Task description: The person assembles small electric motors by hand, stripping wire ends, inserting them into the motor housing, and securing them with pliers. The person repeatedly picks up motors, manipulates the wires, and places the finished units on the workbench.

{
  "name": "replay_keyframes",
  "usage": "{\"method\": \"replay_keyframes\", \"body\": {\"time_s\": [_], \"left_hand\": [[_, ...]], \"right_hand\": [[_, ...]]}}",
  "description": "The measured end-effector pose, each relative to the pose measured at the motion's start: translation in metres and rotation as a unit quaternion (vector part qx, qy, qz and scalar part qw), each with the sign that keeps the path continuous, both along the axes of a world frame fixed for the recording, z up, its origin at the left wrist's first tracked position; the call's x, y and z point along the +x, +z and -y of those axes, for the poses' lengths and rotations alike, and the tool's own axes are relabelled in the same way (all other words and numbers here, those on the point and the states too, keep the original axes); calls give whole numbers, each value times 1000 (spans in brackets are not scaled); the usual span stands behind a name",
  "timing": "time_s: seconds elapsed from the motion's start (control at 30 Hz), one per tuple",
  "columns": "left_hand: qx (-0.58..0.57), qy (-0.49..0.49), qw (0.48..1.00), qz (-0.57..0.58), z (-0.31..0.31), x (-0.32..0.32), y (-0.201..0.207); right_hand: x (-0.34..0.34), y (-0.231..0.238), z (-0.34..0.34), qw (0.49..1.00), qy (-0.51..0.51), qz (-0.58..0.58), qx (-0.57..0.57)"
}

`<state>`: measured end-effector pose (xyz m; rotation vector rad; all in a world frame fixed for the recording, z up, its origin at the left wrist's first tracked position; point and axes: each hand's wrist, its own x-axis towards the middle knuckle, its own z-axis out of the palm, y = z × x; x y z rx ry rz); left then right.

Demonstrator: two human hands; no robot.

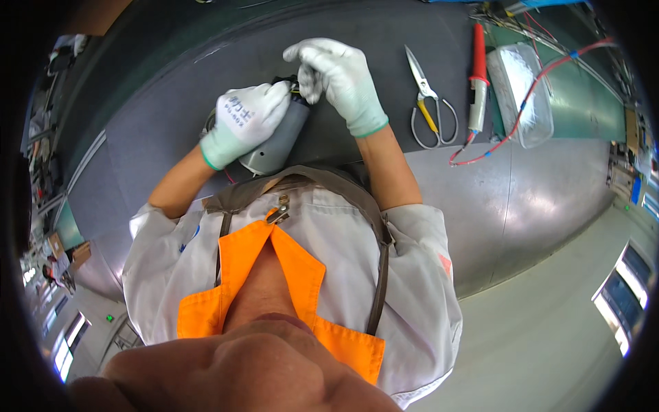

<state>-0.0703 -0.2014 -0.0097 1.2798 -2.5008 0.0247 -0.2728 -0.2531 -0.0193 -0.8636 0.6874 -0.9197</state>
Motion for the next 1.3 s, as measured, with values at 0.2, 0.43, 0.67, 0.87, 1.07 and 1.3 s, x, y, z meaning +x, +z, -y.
{"method": "replay_keyframes", "body": {"time_s": [0.2,0.43,0.67,0.87,1.07,1.3], "left_hand": [[4,-131,987,87,10,23,11],[4,-93,986,140,-4,9,13],[48,-103,992,-50,30,29,26],[463,-96,869,-144,75,-9,37],[122,-362,917,-115,117,8,29],[280,-170,926,-186,122,-10,55]], "right_hand": [[2,18,0,997,-26,-67,-14],[23,11,31,993,-37,-85,-75],[-146,-16,-61,622,-199,-716,-247],[-153,-36,-138,618,-120,-743,-226],[-148,-24,-128,884,-200,-421,19],[-80,18,-83,808,55,-536,-237]]}}
